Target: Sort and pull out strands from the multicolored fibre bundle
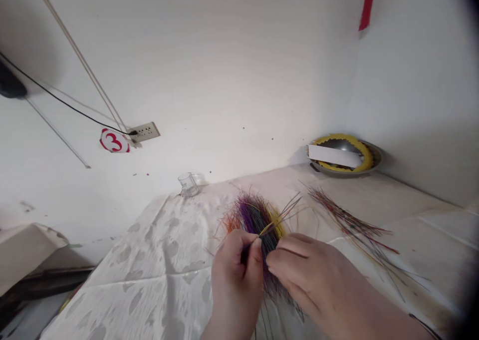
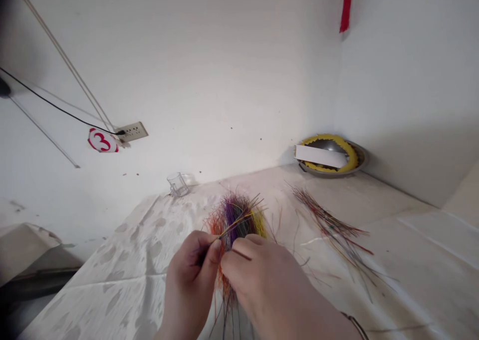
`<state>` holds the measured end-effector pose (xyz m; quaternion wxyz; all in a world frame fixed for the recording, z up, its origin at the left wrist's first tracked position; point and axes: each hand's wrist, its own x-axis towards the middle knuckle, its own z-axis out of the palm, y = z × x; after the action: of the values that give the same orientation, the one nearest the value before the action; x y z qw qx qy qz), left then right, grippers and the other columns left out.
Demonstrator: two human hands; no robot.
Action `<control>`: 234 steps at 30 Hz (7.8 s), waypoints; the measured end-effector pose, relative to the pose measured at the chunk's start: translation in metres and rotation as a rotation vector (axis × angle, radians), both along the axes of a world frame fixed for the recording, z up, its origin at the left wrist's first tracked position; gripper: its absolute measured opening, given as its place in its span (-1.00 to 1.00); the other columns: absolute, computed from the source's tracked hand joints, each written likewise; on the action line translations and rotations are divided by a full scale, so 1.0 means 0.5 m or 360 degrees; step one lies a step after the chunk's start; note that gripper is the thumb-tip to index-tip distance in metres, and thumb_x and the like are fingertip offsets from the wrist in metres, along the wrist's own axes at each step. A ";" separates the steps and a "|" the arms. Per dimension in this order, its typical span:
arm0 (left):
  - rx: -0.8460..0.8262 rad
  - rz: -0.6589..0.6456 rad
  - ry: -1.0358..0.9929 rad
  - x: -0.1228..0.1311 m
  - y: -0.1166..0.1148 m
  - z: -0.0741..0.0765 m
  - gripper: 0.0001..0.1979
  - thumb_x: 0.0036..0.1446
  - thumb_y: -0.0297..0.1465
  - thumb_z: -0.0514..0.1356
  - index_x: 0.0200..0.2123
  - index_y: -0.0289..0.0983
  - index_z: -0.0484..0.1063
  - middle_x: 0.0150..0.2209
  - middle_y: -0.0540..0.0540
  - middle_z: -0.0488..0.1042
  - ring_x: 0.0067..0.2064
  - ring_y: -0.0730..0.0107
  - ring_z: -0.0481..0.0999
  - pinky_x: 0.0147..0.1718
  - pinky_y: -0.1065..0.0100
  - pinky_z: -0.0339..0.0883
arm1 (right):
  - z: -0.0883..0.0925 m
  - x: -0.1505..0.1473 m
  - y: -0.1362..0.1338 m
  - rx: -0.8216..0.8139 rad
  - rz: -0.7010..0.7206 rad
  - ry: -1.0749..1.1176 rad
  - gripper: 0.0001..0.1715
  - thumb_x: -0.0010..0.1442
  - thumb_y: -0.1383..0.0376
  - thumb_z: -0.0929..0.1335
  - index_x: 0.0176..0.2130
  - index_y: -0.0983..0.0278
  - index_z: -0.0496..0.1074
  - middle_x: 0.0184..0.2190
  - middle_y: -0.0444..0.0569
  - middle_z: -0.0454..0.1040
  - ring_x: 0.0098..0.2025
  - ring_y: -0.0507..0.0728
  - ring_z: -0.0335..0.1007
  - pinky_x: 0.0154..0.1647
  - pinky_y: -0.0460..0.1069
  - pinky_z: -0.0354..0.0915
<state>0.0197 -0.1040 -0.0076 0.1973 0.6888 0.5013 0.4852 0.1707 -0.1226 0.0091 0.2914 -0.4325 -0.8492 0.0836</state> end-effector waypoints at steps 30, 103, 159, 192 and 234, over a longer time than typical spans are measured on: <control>0.0341 -0.0793 -0.0074 0.003 -0.002 0.011 -0.82 0.11 -0.60 0.16 -0.38 -0.19 0.41 -0.30 -0.04 0.49 -0.26 0.37 0.49 -0.25 0.37 0.32 | 0.005 0.084 0.071 -0.0670 0.0245 0.0525 -0.76 0.19 0.43 0.27 -0.43 0.26 0.49 -0.54 -0.18 0.40 -0.45 0.03 0.31 -0.46 -0.11 0.18; -0.0368 -0.0828 -0.0028 -0.023 0.012 0.004 -0.86 0.13 -0.48 0.15 -0.49 -0.24 0.35 -0.54 0.05 0.30 -0.47 0.46 0.28 -0.46 0.41 0.13 | -0.002 0.062 0.056 -0.0433 0.0123 0.0305 -0.71 0.26 0.39 0.25 -0.49 0.27 0.38 -0.54 -0.19 0.32 -0.45 0.01 0.23 -0.46 -0.09 0.10; -0.1090 -0.1184 -0.0894 0.003 0.001 -0.007 -0.75 0.07 -0.23 0.30 -0.45 -0.32 0.53 -0.59 0.07 0.22 -0.59 0.62 0.01 -0.59 0.42 -0.17 | -0.031 0.051 0.077 -0.0687 0.0758 0.0950 -0.70 0.26 0.14 0.32 -0.11 0.22 0.53 -0.29 -0.06 0.35 -0.28 0.07 0.35 -0.29 -0.04 0.31; -0.1062 -0.0756 -0.1129 0.009 0.004 -0.016 -0.73 0.05 -0.20 0.30 -0.40 -0.30 0.39 -0.65 0.17 0.11 -0.63 0.62 -0.07 -0.65 0.42 -0.25 | -0.036 0.060 0.080 -0.0322 0.0520 0.0967 -0.89 0.19 0.39 0.37 -0.28 0.19 0.50 -0.37 -0.13 0.42 -0.35 0.03 0.35 -0.37 -0.09 0.26; -0.0944 -0.0560 -0.1333 0.026 0.016 -0.006 -0.72 -0.06 -0.28 0.36 -0.52 -0.32 0.35 -0.58 0.05 0.35 -0.62 0.66 0.06 -0.63 0.49 -0.12 | -0.028 0.023 0.073 -0.0345 0.0074 0.0893 -0.78 0.24 0.36 0.27 -0.45 0.23 0.36 -0.50 -0.14 0.40 -0.41 0.07 0.32 -0.42 -0.03 0.20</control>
<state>0.0328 -0.0960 -0.0105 0.6443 0.4249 0.3723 0.5155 0.1821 -0.0862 -0.0050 0.4648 -0.4015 -0.7313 0.2966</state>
